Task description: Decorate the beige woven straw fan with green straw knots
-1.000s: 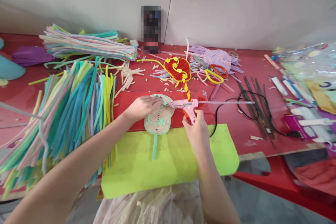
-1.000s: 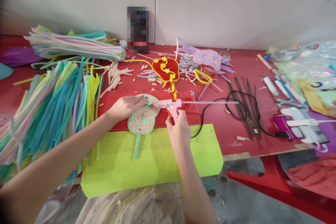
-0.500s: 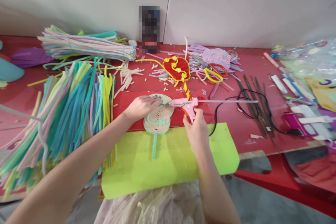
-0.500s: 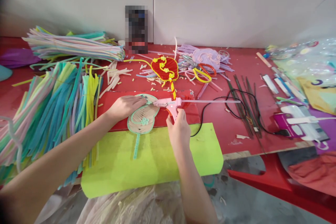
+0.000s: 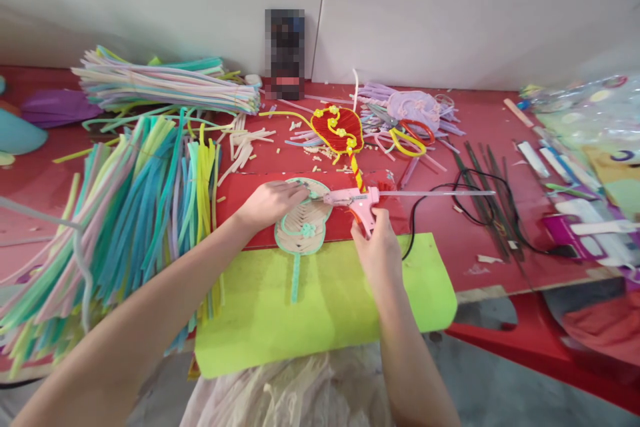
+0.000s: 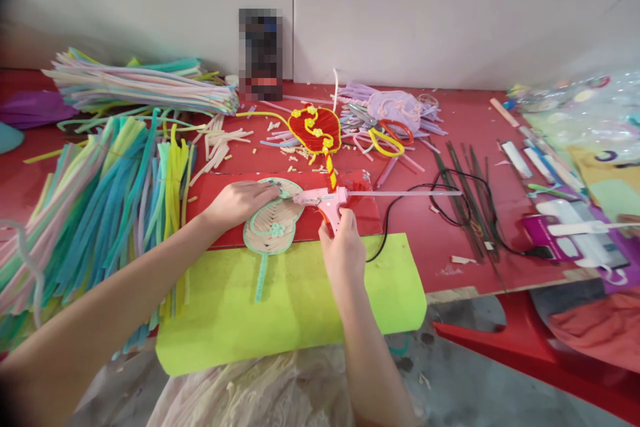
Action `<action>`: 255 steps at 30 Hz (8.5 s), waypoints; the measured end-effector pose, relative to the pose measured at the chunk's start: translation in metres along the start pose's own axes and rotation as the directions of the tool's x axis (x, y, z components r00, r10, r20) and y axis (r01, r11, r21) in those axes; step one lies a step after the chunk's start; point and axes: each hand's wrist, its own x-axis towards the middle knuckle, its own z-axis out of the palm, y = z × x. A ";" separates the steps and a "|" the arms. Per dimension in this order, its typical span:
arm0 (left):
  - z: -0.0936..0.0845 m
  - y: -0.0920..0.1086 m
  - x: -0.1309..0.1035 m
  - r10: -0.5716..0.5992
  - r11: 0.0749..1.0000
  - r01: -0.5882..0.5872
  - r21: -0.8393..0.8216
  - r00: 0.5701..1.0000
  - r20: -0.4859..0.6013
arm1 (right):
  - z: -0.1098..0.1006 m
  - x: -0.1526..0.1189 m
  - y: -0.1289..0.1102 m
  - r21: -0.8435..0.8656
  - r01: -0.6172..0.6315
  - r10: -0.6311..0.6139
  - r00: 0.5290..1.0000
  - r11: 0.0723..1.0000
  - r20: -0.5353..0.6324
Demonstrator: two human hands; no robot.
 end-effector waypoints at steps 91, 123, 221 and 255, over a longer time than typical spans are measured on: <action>0.000 -0.006 -0.003 0.047 0.997 -0.049 -0.057 0.998 -0.031 | 0.033 0.032 -0.017 -0.093 0.747 -0.718 0.661 0.659 0.218; 0.001 -0.004 -0.004 -0.134 0.989 0.132 -0.073 0.991 -0.023 | 0.037 0.029 -0.022 -0.058 0.688 -0.666 0.718 0.724 0.201; -0.047 0.012 0.010 -0.350 0.763 0.391 -0.514 0.919 0.180 | 0.002 0.076 0.075 0.064 -0.013 0.043 0.872 0.998 -0.488; -0.044 0.007 -0.007 -0.746 0.591 0.616 -0.521 0.662 -0.064 | -0.001 0.044 0.029 0.061 0.074 -0.067 0.991 0.995 -0.112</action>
